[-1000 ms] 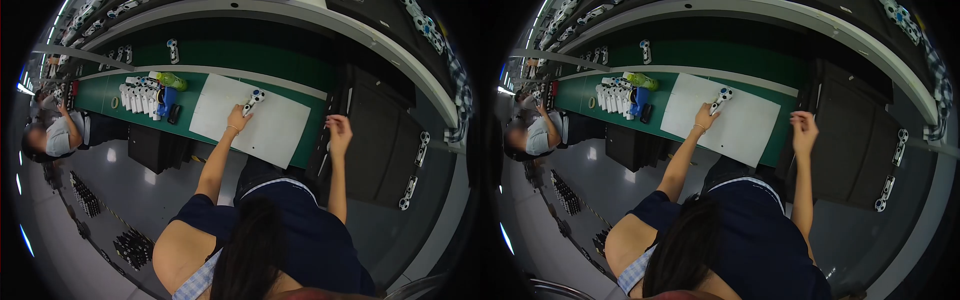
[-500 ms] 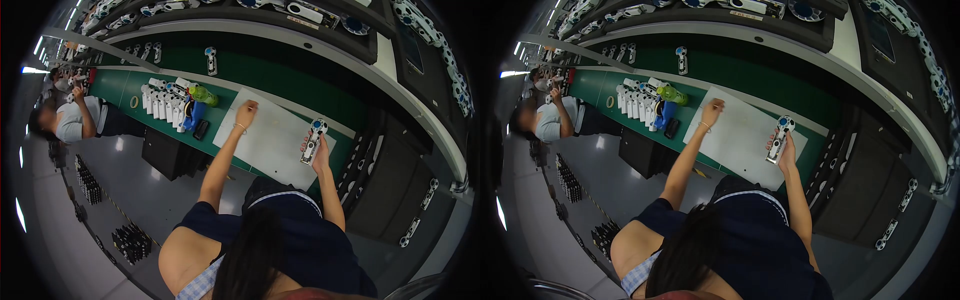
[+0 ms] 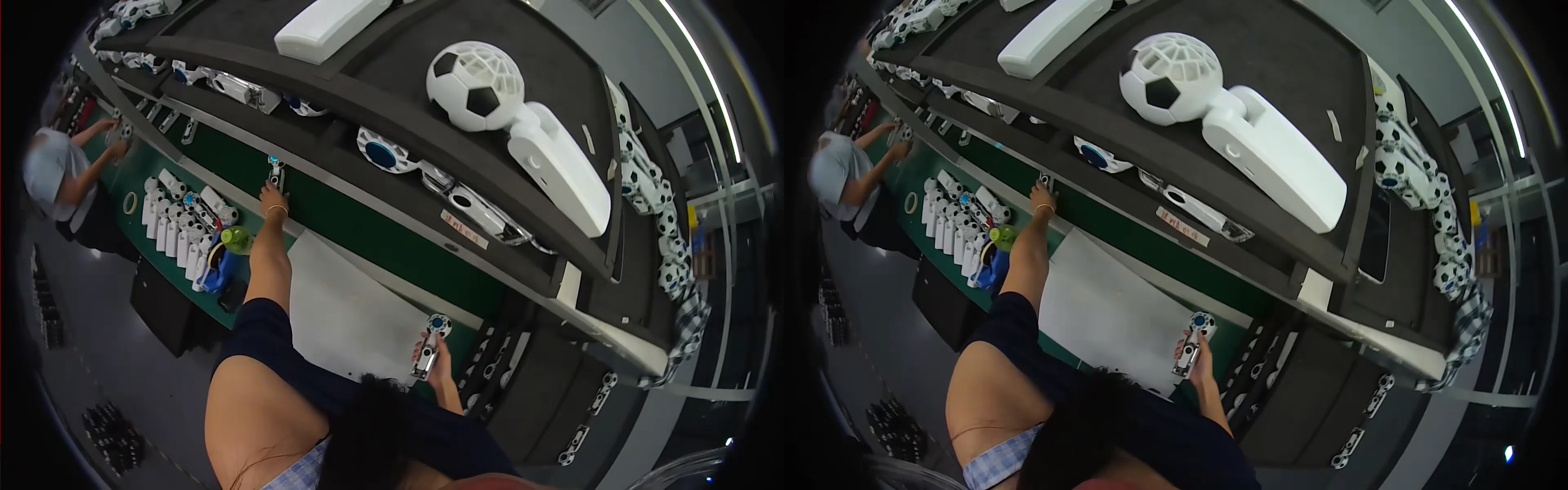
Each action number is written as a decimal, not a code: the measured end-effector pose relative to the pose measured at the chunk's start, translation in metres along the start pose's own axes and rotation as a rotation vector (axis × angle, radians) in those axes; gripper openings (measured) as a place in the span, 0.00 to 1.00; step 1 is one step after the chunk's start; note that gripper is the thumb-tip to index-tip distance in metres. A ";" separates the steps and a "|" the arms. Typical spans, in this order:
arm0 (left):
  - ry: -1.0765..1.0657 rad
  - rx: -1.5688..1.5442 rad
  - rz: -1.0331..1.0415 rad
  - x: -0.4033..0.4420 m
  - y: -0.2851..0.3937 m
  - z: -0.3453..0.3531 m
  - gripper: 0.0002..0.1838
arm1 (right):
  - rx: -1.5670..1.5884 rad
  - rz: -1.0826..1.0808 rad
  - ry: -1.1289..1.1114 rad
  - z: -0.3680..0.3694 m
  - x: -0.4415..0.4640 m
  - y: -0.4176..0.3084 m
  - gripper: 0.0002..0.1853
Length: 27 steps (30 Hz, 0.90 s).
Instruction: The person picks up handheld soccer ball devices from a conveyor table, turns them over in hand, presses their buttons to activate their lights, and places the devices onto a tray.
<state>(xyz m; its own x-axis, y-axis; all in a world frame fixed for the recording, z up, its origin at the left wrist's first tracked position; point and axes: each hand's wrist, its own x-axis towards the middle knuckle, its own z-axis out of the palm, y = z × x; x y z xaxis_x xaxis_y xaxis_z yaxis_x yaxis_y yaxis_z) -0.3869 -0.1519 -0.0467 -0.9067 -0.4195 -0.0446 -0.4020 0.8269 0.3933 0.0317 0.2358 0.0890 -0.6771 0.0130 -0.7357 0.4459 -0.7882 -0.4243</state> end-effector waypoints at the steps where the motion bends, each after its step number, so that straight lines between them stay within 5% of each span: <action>1: 0.058 -0.044 -0.051 0.005 0.003 0.004 0.36 | -0.021 -0.020 -0.025 0.004 0.003 -0.003 0.22; 2: 0.062 -0.053 -0.077 0.009 0.010 0.001 0.36 | -0.060 -0.067 -0.004 0.015 0.002 -0.006 0.21; 4: -0.299 -0.295 -0.352 -0.001 0.029 -0.008 0.25 | -0.106 0.025 -0.085 0.012 0.010 -0.014 0.20; 6: -0.710 -1.468 -0.667 -0.027 0.023 0.004 0.15 | -0.270 -0.121 -0.006 0.024 0.011 -0.016 0.19; 11: -0.938 -2.076 -0.974 -0.213 0.081 -0.088 0.20 | -0.384 -0.344 -0.174 0.092 -0.031 -0.044 0.19; 13: -0.882 -1.855 -0.460 -0.272 0.089 -0.130 0.23 | -0.369 -0.406 -0.268 0.116 -0.051 -0.050 0.20; 14: -0.913 -1.825 -0.476 -0.296 0.093 -0.152 0.23 | -0.380 -0.417 -0.319 0.122 -0.059 -0.053 0.22; 16: -0.718 -1.444 -0.014 -0.334 0.103 -0.196 0.24 | -0.272 -0.414 -0.393 0.135 -0.077 -0.055 0.25; 20: -0.861 -1.324 0.357 -0.383 0.121 -0.260 0.27 | -0.184 -0.487 -0.532 0.149 -0.131 -0.053 0.27; 23: -1.049 -1.332 0.496 -0.403 0.138 -0.287 0.29 | -0.040 -0.565 -0.547 0.151 -0.162 -0.049 0.28; 27: -1.337 -1.177 0.428 -0.426 0.152 -0.287 0.25 | 0.001 -0.623 -0.465 0.119 -0.181 -0.047 0.27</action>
<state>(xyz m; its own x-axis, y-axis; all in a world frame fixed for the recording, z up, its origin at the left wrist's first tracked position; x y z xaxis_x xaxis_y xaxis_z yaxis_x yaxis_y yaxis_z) -0.0253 0.0448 0.2961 -0.6307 0.7582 -0.1655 -0.3891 -0.1245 0.9127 0.0638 0.1969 0.3052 -0.9788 0.1944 -0.0645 -0.0979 -0.7207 -0.6863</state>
